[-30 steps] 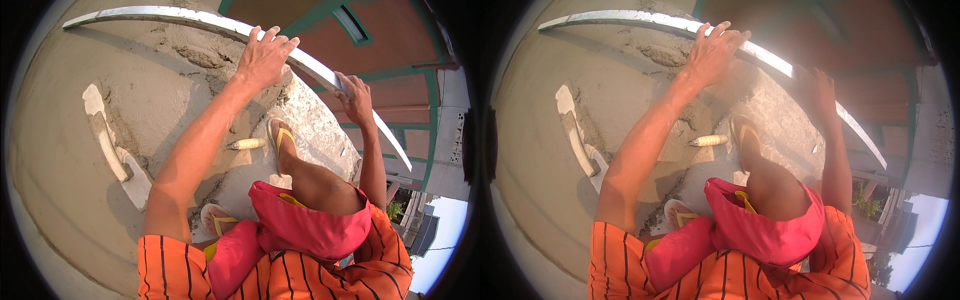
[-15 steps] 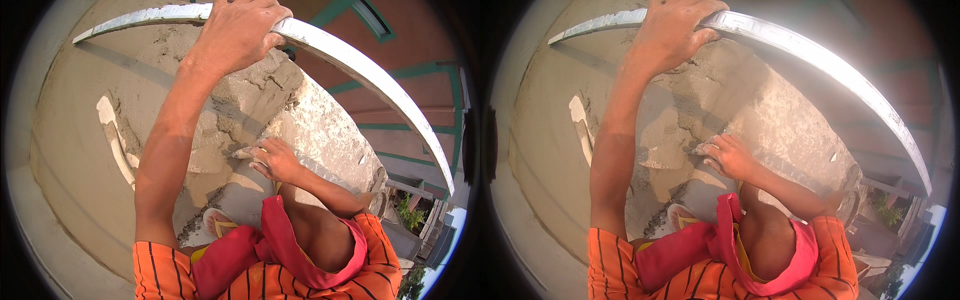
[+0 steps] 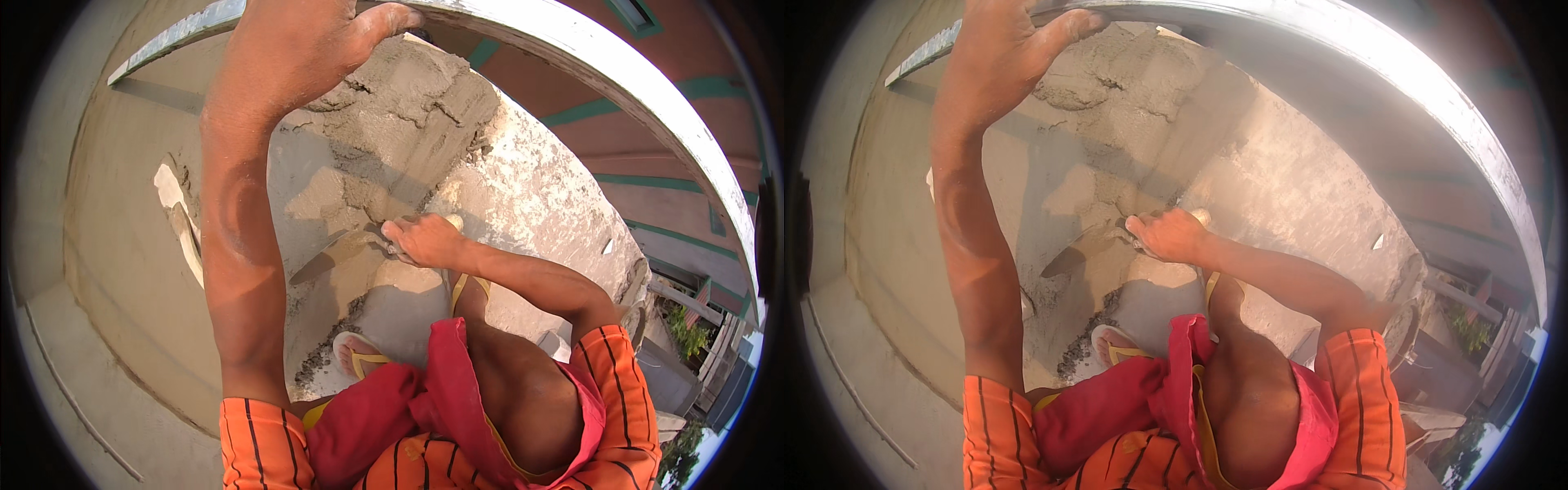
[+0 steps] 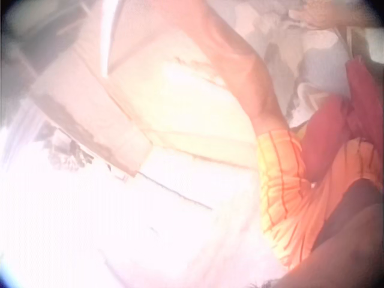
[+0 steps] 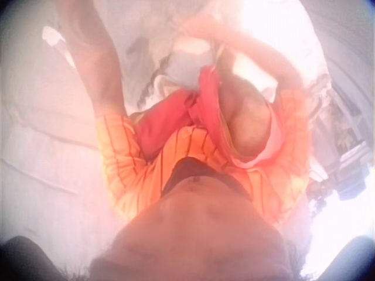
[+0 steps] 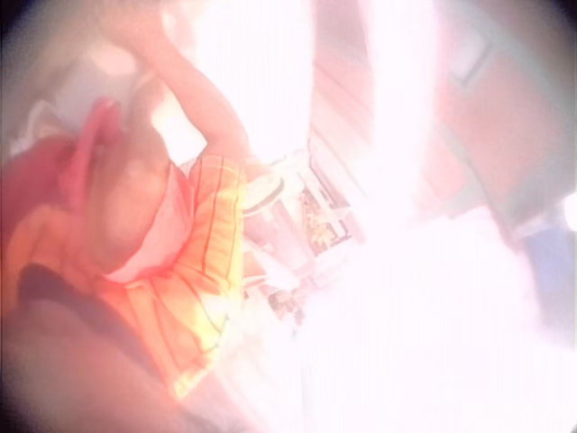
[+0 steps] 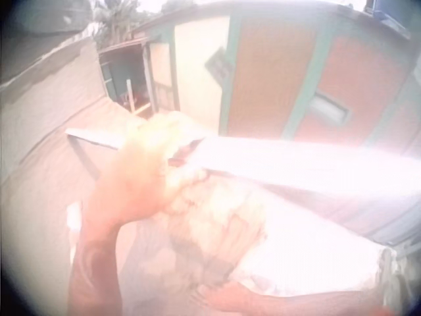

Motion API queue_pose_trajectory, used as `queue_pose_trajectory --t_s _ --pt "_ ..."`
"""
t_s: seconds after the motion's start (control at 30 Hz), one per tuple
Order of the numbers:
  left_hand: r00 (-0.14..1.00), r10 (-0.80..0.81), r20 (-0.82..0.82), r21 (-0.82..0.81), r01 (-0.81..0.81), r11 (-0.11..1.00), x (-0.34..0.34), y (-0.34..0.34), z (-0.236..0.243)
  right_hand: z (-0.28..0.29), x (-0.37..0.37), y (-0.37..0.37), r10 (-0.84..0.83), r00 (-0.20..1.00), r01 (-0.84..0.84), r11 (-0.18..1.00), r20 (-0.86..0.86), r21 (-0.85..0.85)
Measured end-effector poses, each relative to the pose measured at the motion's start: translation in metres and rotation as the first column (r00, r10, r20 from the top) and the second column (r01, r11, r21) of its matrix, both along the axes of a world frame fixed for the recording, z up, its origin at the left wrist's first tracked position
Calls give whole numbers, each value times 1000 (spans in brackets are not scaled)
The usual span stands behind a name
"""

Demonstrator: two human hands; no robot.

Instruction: The person uses a long straightedge to level wet concrete on a curved surface, then uses a trowel to smooth and fill gaps. The person repeatedly repositions the straightedge and scrapes excess material to create a flat surface.

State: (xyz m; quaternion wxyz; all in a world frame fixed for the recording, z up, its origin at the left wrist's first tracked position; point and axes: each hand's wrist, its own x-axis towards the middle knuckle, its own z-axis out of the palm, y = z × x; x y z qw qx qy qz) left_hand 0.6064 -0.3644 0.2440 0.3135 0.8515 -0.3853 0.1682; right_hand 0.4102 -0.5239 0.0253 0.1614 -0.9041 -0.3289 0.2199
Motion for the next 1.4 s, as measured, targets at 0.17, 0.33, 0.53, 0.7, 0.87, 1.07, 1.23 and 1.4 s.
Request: queue_pose_trajectory --t_s 0.17,0.33,0.53,0.7,0.87,1.07,1.23,1.4 --pt "994 110 16 119 -111 987 -20 0 22 32 0 -57 -54 994 43 992 -92 -122" --pt "995 96 36 172 -100 980 -4 1 16 23 11 -77 -68 997 55 968 -46 -243" --pt "996 89 3 125 -89 988 -2 -2 12 25 88 -66 -169 986 155 933 -14 -325" --pt "991 86 100 113 -97 989 -15 -8 22 12 151 -71 -245 936 290 944 252 -157" --pt "983 -9 182 30 4 1000 -15 -7 23 2 212 -78 -380 899 415 897 218 -149" --pt "986 89 143 59 -99 993 -18 -5 26 -18 222 -103 -501 865 498 864 -25 -81" --pt "996 13 -88 -100 -22 995 -19 10 29 64 185 -110 -505 846 503 862 -171 -59" --pt "999 -31 17 -75 32 997 -23 16 45 53 178 -68 -319 934 340 932 161 -127"
